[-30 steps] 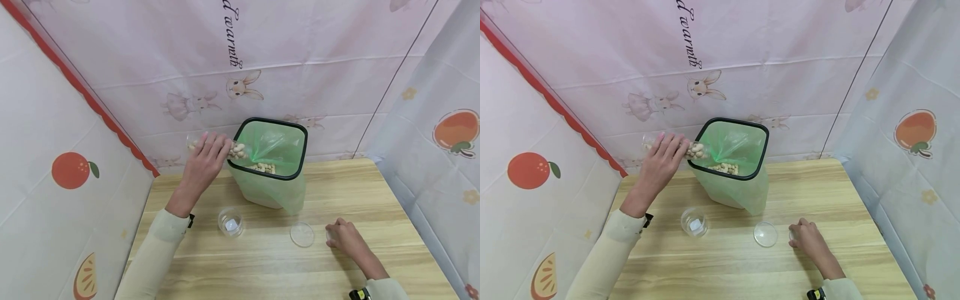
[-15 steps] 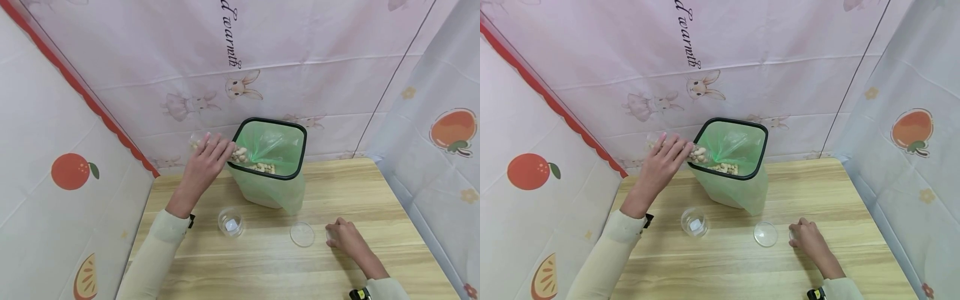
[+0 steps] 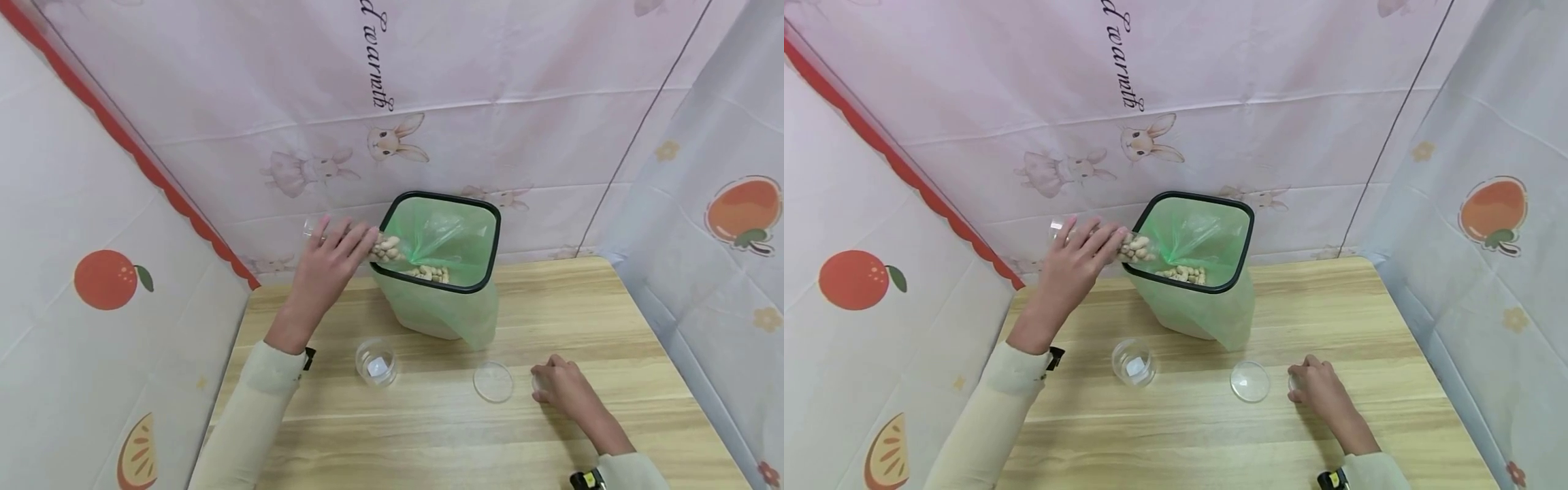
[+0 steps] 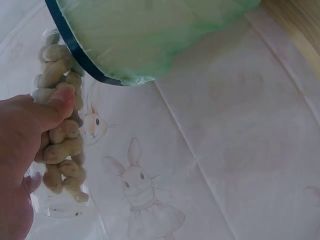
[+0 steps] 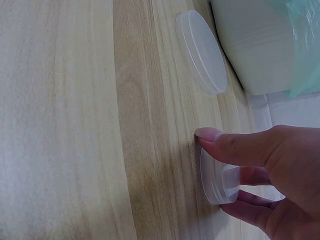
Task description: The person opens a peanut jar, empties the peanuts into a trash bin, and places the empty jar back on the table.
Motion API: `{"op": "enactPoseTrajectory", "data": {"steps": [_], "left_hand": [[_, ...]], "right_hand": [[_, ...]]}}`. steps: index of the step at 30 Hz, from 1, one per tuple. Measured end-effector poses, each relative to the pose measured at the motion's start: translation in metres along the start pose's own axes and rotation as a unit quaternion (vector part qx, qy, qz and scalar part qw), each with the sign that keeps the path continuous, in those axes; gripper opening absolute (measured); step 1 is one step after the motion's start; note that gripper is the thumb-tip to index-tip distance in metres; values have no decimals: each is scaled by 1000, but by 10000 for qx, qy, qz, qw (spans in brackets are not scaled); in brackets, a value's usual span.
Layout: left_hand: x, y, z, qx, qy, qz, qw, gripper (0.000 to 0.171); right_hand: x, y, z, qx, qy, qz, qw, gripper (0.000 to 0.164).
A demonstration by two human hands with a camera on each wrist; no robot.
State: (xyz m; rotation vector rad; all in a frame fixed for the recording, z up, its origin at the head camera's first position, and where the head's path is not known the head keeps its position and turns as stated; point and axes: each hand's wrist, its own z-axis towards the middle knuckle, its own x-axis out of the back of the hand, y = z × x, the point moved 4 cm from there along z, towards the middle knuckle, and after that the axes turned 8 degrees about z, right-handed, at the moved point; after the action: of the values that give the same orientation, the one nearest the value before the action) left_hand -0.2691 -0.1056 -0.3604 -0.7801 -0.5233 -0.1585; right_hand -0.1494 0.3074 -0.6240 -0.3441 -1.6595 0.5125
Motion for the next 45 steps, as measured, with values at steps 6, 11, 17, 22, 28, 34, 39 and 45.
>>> {"op": "enactPoseTrajectory", "data": {"steps": [6,11,17,22,28,34,39,45], "left_hand": [[4,-1,1,164,289,-215,9992,36],[5,-3,1,361,254,-313,9985,36],[5,-4,0,307,151,-353,9988,40],[5,-3,-1,288,244,-330,9987,42],[6,-6,0,555,205,-732,9956,42],[6,-8,0,563,16,-668,9962,41],[7,-8,0,527,67,-653,9964,41],[6,-8,-1,500,-18,-670,9965,40]], "right_hand": [[0,0,-1,76,29,0,10000,46],[2,-1,0,10,-13,38,10000,47],[3,-2,0,-162,-96,111,9998,48],[2,-1,0,-138,-61,115,9998,48],[2,-1,-1,-55,-5,48,10000,48],[3,-3,-1,-63,-20,47,10000,47],[3,-3,-2,-82,-18,37,10000,47],[2,-4,-2,-67,-36,2,10000,46]]}}
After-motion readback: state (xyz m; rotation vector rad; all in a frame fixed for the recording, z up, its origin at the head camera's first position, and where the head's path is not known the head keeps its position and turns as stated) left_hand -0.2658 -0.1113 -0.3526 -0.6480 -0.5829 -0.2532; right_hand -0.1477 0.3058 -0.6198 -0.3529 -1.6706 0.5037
